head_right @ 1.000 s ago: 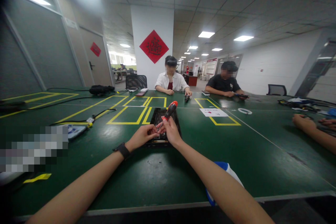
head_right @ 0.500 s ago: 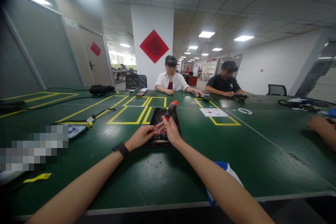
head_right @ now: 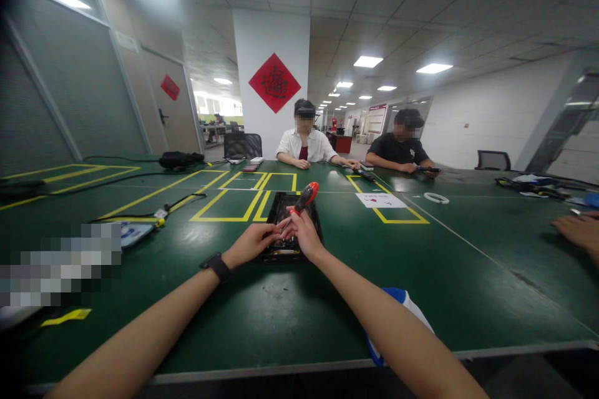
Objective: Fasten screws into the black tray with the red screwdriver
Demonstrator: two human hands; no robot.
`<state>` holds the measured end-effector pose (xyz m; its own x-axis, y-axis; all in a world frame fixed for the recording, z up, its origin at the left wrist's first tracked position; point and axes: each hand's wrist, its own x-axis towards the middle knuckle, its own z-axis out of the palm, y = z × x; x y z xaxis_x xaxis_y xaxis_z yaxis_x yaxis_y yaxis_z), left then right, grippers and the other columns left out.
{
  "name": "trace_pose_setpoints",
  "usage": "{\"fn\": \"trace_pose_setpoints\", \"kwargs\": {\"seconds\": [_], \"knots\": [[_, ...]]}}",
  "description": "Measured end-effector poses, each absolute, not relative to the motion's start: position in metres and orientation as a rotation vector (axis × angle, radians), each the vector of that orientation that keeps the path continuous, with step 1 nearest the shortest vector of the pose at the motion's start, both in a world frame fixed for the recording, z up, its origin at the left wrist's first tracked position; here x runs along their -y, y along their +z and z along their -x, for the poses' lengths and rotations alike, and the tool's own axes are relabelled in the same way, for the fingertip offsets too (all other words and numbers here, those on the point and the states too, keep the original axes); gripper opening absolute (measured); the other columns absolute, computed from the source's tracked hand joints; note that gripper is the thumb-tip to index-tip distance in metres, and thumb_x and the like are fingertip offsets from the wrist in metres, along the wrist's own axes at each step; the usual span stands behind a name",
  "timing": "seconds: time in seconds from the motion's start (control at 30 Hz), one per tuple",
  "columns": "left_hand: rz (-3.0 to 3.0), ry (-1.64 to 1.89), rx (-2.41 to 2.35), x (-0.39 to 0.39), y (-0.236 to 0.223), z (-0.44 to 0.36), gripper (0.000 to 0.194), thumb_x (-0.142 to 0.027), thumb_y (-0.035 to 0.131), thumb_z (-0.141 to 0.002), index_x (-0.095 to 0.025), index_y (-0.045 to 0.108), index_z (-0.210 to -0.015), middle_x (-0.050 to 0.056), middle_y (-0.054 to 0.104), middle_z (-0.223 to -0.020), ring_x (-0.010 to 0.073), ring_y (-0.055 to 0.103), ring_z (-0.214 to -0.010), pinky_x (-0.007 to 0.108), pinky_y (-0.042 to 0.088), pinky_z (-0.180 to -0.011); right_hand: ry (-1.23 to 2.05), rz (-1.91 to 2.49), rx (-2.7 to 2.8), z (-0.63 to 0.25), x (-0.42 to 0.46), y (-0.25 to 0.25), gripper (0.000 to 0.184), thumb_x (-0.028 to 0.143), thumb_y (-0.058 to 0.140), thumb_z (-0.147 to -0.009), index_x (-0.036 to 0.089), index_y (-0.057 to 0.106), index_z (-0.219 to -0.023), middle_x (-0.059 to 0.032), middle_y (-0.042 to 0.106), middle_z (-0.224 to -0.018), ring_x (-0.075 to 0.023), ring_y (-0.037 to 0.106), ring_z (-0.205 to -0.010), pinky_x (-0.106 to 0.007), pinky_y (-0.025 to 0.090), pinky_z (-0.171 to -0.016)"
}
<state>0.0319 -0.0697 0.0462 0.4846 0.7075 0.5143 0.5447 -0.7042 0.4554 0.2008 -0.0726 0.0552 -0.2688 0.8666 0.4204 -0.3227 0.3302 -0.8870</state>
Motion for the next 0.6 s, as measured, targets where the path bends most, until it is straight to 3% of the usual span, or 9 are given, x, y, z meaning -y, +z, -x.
{"fn": "trace_pose_setpoints", "kwargs": {"seconds": [0.37,0.6], "knots": [[-2.399,1.048,-1.125,0.0716,0.0456,-0.0342,0.022,-0.036,0.055,-0.075,-0.015,0.056,-0.075,-0.002,0.054,-0.063,0.0094,0.045,-0.055,0.020,0.033,-0.053,1.203,0.562,1.450,-0.2005,0.0737,0.0560,0.032,0.042,0.044,-0.081,0.020,0.044,-0.104,-0.0002,0.062,-0.071,-0.0088,0.056,-0.049,-0.023,0.044,-0.052],[-2.458,1.044,-1.083,0.0725,0.0479,-0.0323,0.022,-0.034,0.050,-0.079,-0.014,0.059,-0.076,-0.001,0.054,-0.063,0.0093,0.044,-0.056,0.020,0.032,-0.055,1.146,0.575,1.404,-0.2014,0.0748,0.0576,0.030,0.039,0.044,-0.082,0.019,0.049,-0.104,-0.0035,0.063,-0.075,-0.0128,0.058,-0.068,-0.024,0.047,-0.058]]}}
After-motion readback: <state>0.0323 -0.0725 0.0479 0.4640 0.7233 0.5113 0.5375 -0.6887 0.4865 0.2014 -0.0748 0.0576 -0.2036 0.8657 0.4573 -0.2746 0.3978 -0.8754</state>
